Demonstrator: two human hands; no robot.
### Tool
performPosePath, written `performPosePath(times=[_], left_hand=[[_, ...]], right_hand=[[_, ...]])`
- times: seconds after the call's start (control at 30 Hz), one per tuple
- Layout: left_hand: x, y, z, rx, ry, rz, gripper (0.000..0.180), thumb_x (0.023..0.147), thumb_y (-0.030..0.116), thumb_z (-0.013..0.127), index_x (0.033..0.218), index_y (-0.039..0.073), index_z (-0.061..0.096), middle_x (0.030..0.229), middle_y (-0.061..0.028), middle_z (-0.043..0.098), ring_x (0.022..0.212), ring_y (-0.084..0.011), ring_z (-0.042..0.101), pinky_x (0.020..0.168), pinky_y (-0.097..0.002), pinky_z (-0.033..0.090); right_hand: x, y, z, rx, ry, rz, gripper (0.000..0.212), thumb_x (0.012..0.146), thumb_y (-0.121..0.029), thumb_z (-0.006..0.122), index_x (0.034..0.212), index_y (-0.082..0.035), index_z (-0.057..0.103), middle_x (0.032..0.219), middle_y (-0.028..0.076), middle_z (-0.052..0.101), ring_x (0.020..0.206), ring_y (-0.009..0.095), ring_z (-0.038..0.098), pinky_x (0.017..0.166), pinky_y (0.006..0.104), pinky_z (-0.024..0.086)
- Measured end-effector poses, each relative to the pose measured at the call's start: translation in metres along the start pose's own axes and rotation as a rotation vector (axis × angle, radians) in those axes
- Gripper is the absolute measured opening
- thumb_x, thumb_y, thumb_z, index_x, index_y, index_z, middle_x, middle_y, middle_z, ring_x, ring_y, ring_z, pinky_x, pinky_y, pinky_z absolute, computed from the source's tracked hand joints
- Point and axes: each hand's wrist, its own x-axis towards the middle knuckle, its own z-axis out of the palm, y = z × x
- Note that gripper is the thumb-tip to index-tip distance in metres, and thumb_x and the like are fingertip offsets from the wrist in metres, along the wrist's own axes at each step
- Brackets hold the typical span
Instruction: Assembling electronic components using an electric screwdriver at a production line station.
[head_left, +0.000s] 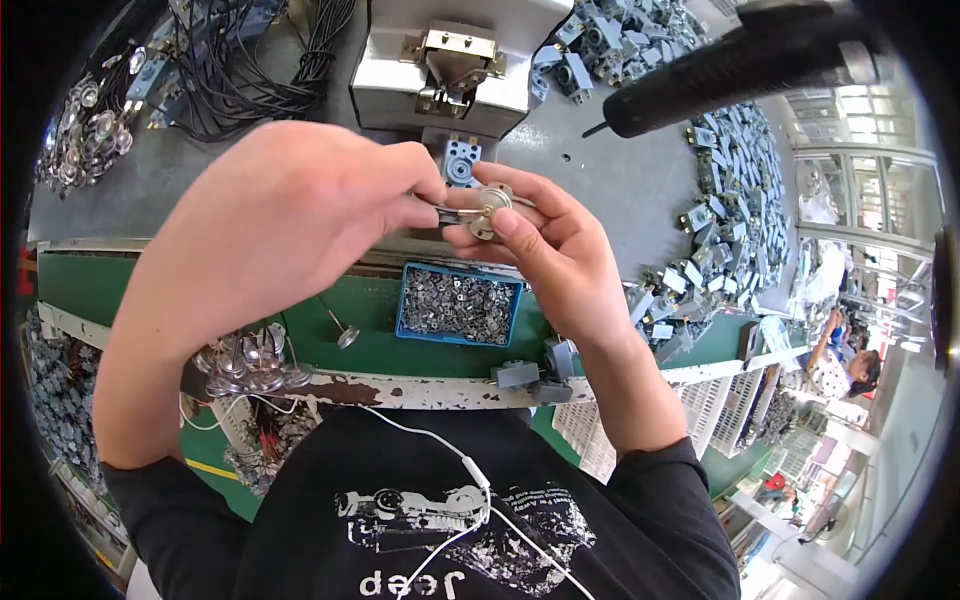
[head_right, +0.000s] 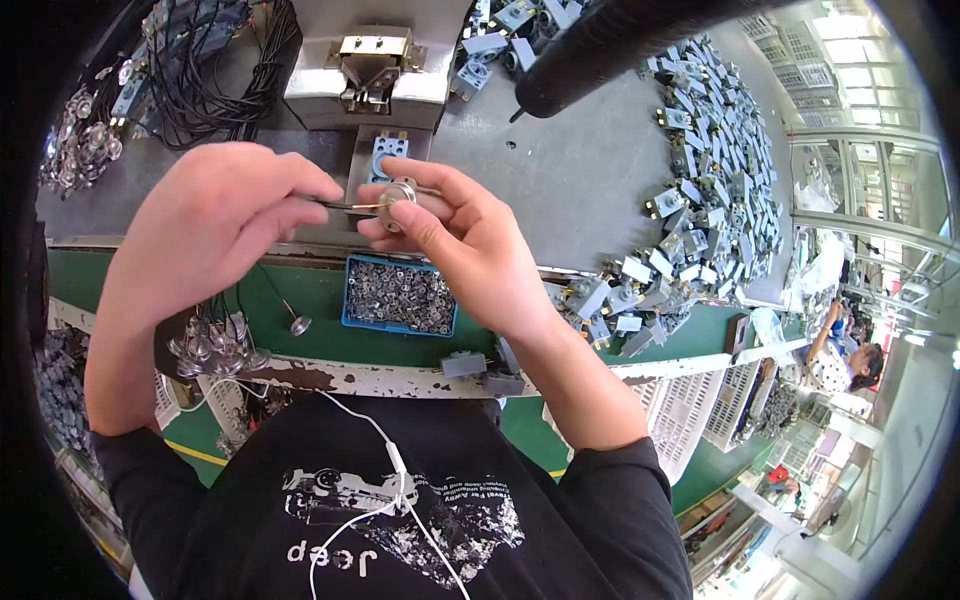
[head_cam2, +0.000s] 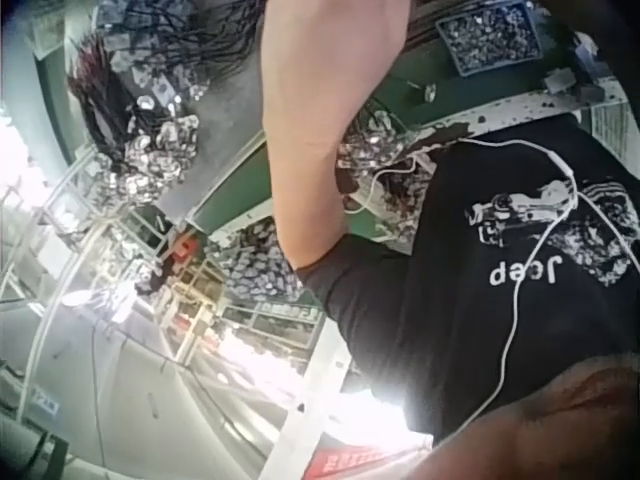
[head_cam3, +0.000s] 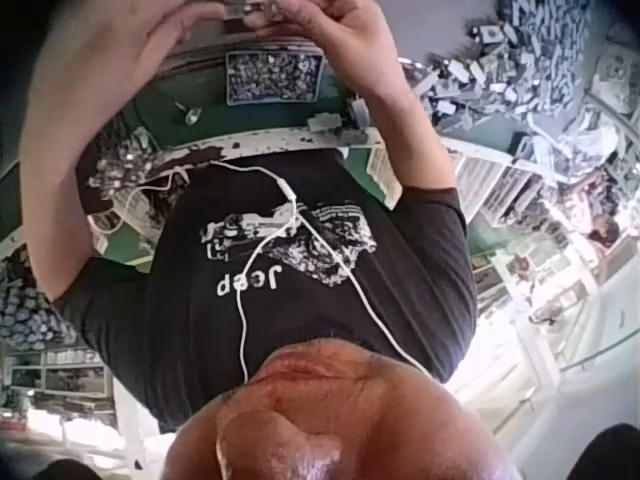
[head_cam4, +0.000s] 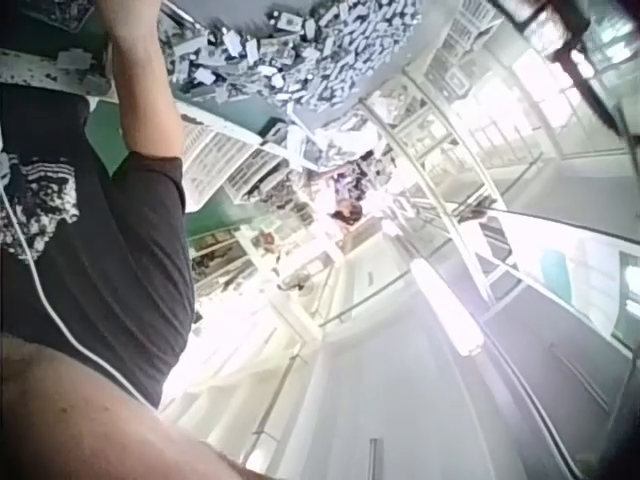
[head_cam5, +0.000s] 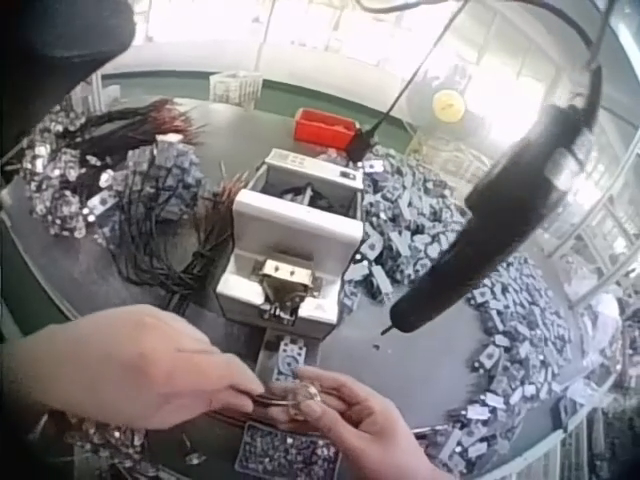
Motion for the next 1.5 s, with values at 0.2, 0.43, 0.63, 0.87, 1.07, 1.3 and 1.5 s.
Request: performPosePath(times=[0.2,0.43,0.63,0.87,1.07,1.3,1.5], left_hand=[[-0.002,-0.007,0.003,-0.028,0.058,0.055,0.011,0.089,0.009,0.07,0.1,0.006,0.069,0.071,-0.0081,0.064,0.068,-0.0254,0.065,0.064,-0.0387,0.049],[-0.006,-0.004,0.006,-0.044,0.006,-0.075,0.011,0.089,0.014,0.073,0.092,0.006,0.067,0.072,-0.0087,0.063,0.071,-0.0288,0.064,0.066,-0.0401,0.049],[-0.005,0.0,0.011,0.023,-0.055,0.064,0.018,0.093,0.022,0.07,0.087,0.007,0.064,0.07,-0.011,0.062,0.074,-0.0312,0.065,0.069,-0.0442,0.051],[0.006,0.003,0.027,-0.719,-0.102,-0.363,0.015,0.092,0.018,0.072,0.095,0.004,0.069,0.076,-0.0094,0.062,0.079,-0.0289,0.066,0.072,-0.0379,0.052],[0.005,-0.007,0.026,-0.339,0.156,0.015,0.013,0.086,0.004,0.076,0.096,0.001,0.069,0.094,-0.0093,0.064,0.08,-0.0268,0.068,0.071,-0.0371,0.054],[0.001,-0.011,0.031,-0.351,0.113,0.069,0.022,0.079,-0.007,0.077,0.096,0.006,0.073,0.088,-0.0057,0.062,0.078,-0.0215,0.065,0.066,-0.0336,0.051],[0.002,-0.007,0.034,-0.185,0.182,0.105,0.026,0.078,-0.007,0.077,0.099,0.008,0.076,0.087,-0.0043,0.063,0.079,-0.0211,0.064,0.067,-0.0328,0.051]], right_hand=[[0.006,0.004,0.003,0.132,-0.039,0.075,0.047,0.109,-0.015,0.054,0.15,0.006,0.042,0.135,0.022,0.064,0.114,0.027,0.07,0.101,0.0406,0.057],[0.002,0.006,0.015,-0.143,0.137,-0.056,0.044,0.109,-0.017,0.055,0.148,0.002,0.048,0.124,0.019,0.07,0.105,0.022,0.072,0.094,0.0379,0.059],[0.02,-0.019,-0.011,-0.425,-0.117,0.269,0.029,0.104,-0.02,0.066,0.122,0.002,0.071,0.094,0.006,0.073,0.082,0.01,0.066,0.076,0.0267,0.055],[0.008,-0.009,0.028,0.306,0.266,-0.249,0.029,0.109,-0.02,0.056,0.128,0.001,0.06,0.11,0.017,0.072,0.092,0.021,0.069,0.087,0.0355,0.057],[0.004,0.006,0.003,0.555,0.162,0.162,0.031,0.107,-0.024,0.06,0.127,0.0,0.061,0.108,0.016,0.072,0.084,0.019,0.07,0.078,0.0302,0.059],[-0.004,-0.011,-0.022,-0.069,-0.148,-0.088,0.029,0.098,-0.005,0.071,0.126,0.003,0.065,0.107,0.015,0.074,0.095,0.018,0.074,0.083,0.0326,0.062],[-0.014,-0.009,-0.016,-0.113,-0.064,-0.012,0.037,0.096,-0.002,0.072,0.131,0.005,0.062,0.105,0.015,0.075,0.094,0.018,0.073,0.085,0.0316,0.061]])
